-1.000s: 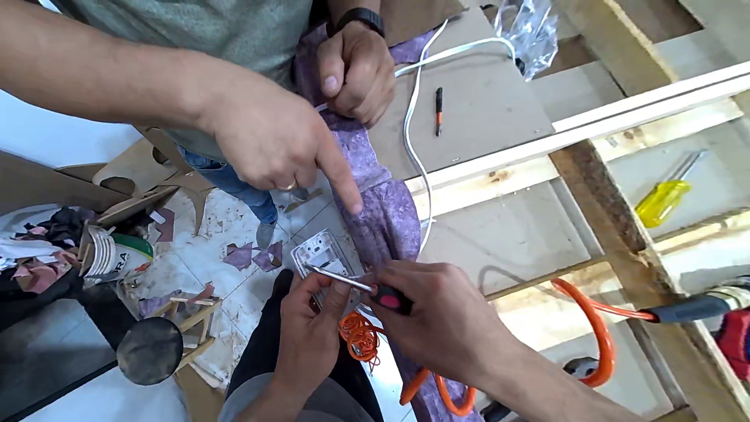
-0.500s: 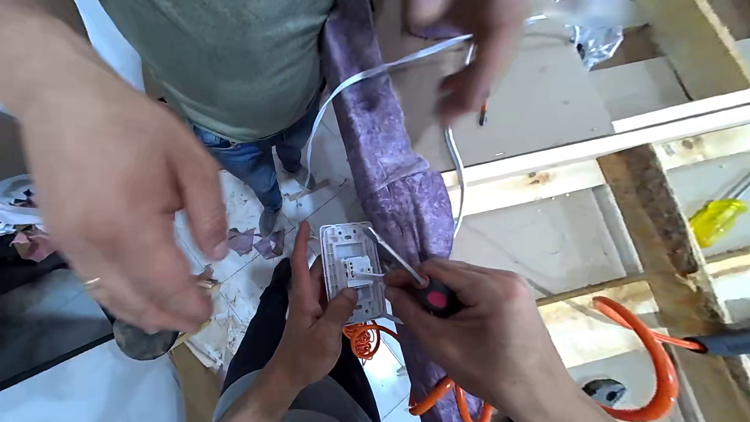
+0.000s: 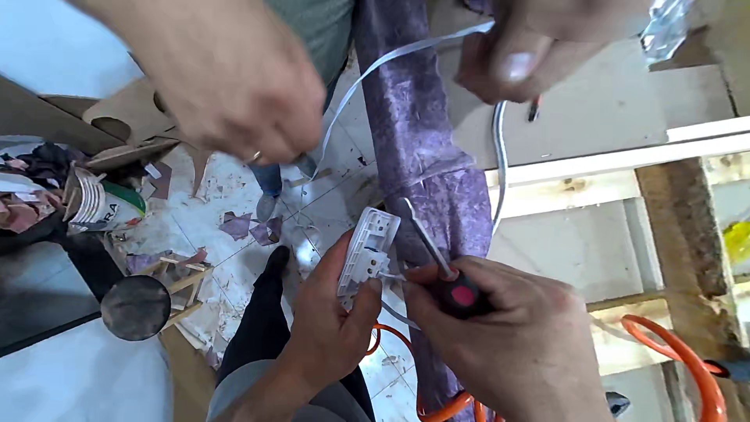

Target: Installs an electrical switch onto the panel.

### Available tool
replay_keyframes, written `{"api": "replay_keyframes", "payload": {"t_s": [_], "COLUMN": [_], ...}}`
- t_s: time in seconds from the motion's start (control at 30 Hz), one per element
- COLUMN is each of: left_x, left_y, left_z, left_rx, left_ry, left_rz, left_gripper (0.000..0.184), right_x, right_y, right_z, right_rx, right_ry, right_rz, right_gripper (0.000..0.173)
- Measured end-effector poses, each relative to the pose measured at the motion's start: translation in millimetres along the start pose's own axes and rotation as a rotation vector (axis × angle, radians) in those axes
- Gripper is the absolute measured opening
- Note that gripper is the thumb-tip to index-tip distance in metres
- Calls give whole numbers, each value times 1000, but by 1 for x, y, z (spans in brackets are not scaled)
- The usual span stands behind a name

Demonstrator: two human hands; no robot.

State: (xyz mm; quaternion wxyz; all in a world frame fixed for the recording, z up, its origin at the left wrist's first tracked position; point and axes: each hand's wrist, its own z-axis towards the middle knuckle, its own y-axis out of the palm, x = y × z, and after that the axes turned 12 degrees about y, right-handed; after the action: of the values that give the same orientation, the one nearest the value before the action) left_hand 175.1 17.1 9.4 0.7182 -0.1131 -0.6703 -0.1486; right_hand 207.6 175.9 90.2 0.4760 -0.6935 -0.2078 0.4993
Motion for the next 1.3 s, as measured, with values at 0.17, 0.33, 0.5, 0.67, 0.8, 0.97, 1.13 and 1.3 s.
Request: {"api": "replay_keyframes", "payload": {"t_s": [0.17,0.33,0.5,0.67,0.8,0.97,1.13,1.3], "left_x": [0,-1,1,2,4,5,6,7], "left_y": [-3,-3,-3,-3,-3,-2,-5,-6], "left_z": [1,1,1,0,-1,-1,0,2], "left_rx": [-15,-16,-26,-26,-30,-33,-56,-79], "left_ry": [13,20,-8,-6,-12,32,53,98], "left_rz": [45,41,11,18,38,73,99,124], "left_gripper": [51,51,50,49,50,48,48,48], "right_x": [1,1,0,-2,-2,-4,-5,-7], "right_y": [0,1,2,3,2,4,5,6], "right_z": [2,4,4,4,4,2,3,3], "right_rx": [-35,-37,-29,-20,-15,-5,-17,-9], "right_ry": [11,-16,-24,-42,-47,-69,-74,-90], "right_rz": [39,44,24,6,1,-6,-5,-38], "right_gripper": [8,7,8,8,8,8,8,9]}}
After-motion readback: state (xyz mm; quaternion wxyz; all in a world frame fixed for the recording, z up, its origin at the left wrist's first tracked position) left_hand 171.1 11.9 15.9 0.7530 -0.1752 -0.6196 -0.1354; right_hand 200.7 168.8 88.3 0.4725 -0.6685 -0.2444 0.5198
